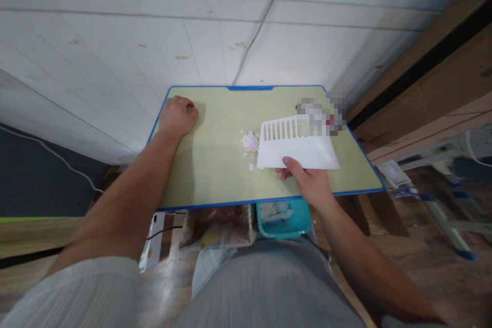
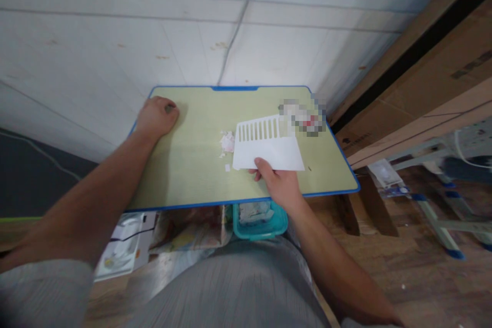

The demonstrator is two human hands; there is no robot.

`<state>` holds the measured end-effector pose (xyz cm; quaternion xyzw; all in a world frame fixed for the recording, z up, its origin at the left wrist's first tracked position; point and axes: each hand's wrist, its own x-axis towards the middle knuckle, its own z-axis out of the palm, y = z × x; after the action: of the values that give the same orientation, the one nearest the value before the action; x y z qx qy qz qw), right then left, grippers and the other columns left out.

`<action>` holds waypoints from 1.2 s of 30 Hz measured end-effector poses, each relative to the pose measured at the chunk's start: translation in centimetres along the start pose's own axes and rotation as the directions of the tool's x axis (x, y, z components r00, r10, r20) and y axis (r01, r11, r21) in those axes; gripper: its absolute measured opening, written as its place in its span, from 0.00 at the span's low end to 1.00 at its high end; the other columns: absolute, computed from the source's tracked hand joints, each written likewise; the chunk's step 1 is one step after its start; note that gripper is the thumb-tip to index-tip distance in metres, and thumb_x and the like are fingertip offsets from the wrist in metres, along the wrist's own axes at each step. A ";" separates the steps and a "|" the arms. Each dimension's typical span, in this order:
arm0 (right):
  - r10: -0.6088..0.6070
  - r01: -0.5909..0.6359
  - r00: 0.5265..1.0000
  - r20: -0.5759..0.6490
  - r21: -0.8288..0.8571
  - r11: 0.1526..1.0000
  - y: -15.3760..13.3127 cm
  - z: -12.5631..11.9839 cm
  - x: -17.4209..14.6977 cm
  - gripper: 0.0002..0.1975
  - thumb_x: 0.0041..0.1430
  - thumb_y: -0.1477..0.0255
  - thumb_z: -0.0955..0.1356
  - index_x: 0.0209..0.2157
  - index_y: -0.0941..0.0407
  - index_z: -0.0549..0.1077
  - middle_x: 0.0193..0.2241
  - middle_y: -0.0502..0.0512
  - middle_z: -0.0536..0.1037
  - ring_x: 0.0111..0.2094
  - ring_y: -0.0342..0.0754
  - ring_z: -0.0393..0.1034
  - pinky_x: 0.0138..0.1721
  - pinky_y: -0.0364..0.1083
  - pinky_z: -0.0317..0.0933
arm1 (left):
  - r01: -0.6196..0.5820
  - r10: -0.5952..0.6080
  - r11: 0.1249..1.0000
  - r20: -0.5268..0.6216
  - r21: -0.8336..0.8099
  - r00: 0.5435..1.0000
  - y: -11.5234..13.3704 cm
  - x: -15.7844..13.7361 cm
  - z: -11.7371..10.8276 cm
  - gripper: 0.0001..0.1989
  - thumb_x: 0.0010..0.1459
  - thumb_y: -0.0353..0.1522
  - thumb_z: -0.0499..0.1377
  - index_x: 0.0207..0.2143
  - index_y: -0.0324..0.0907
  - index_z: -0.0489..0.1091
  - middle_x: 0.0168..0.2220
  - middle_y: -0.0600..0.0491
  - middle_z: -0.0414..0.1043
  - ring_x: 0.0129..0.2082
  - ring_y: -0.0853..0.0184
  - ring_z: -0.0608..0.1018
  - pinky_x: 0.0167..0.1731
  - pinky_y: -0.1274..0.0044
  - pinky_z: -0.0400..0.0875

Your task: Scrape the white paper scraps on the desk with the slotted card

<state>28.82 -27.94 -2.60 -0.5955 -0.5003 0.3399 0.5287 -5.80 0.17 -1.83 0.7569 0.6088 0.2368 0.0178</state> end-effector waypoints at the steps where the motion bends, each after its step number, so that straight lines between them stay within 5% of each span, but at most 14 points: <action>1: 0.002 -0.002 1.000 0.009 0.018 1.000 -0.1 0.5 0.1 0.23 0.71 0.48 0.74 0.31 0.51 0.81 0.28 0.57 0.88 0.26 0.53 0.79 0.39 0.53 0.78 | 0.003 -0.003 1.000 -0.009 -0.004 1.000 0.0 0.0 0.0 0.18 0.71 0.41 0.57 0.52 0.48 0.85 0.60 0.40 0.84 0.68 0.40 0.78 0.75 0.48 0.72; 8: 0.024 -0.022 0.995 0.102 -0.020 1.000 -0.4 1.5 0.7 0.23 0.68 0.47 0.74 0.29 0.50 0.80 0.26 0.58 0.86 0.26 0.53 0.80 0.37 0.53 0.79 | 0.048 -0.048 0.999 -0.001 0.024 0.999 0.4 0.2 -0.1 0.16 0.71 0.39 0.58 0.51 0.45 0.83 0.63 0.36 0.82 0.69 0.39 0.79 0.75 0.50 0.72; 15: 0.010 0.000 0.984 0.176 -0.058 0.998 -1.3 -2.4 -0.1 0.20 0.66 0.53 0.76 0.26 0.51 0.80 0.23 0.56 0.84 0.22 0.51 0.75 0.28 0.50 0.74 | 0.172 -0.171 0.984 0.017 -0.046 0.985 0.4 0.3 0.3 0.15 0.73 0.39 0.60 0.54 0.45 0.82 0.66 0.40 0.79 0.71 0.43 0.76 0.76 0.52 0.70; 22: 0.045 -0.046 0.992 0.118 0.008 0.999 -1.0 -5.2 -1.1 0.18 0.61 0.56 0.79 0.26 0.52 0.77 0.20 0.54 0.80 0.20 0.51 0.75 0.24 0.49 0.74 | 0.122 -0.121 0.992 0.045 -0.026 0.992 0.5 0.2 -0.1 0.20 0.74 0.36 0.60 0.60 0.35 0.84 0.65 0.42 0.80 0.66 0.54 0.76 0.77 0.60 0.66; 36: 0.060 -0.060 0.997 0.046 0.011 0.998 -1.3 -5.1 -0.7 0.19 0.61 0.56 0.80 0.22 0.50 0.78 0.19 0.54 0.81 0.21 0.52 0.75 0.26 0.51 0.75 | 0.097 -0.100 0.995 0.107 0.034 0.989 1.9 -0.5 -1.2 0.23 0.76 0.38 0.59 0.62 0.35 0.84 0.67 0.37 0.81 0.64 0.52 0.77 0.75 0.60 0.69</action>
<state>33.07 -30.15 -0.32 -0.5991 -0.4920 0.3721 0.5105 -4.58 -1.06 -0.32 0.7379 0.6469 0.1854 0.0514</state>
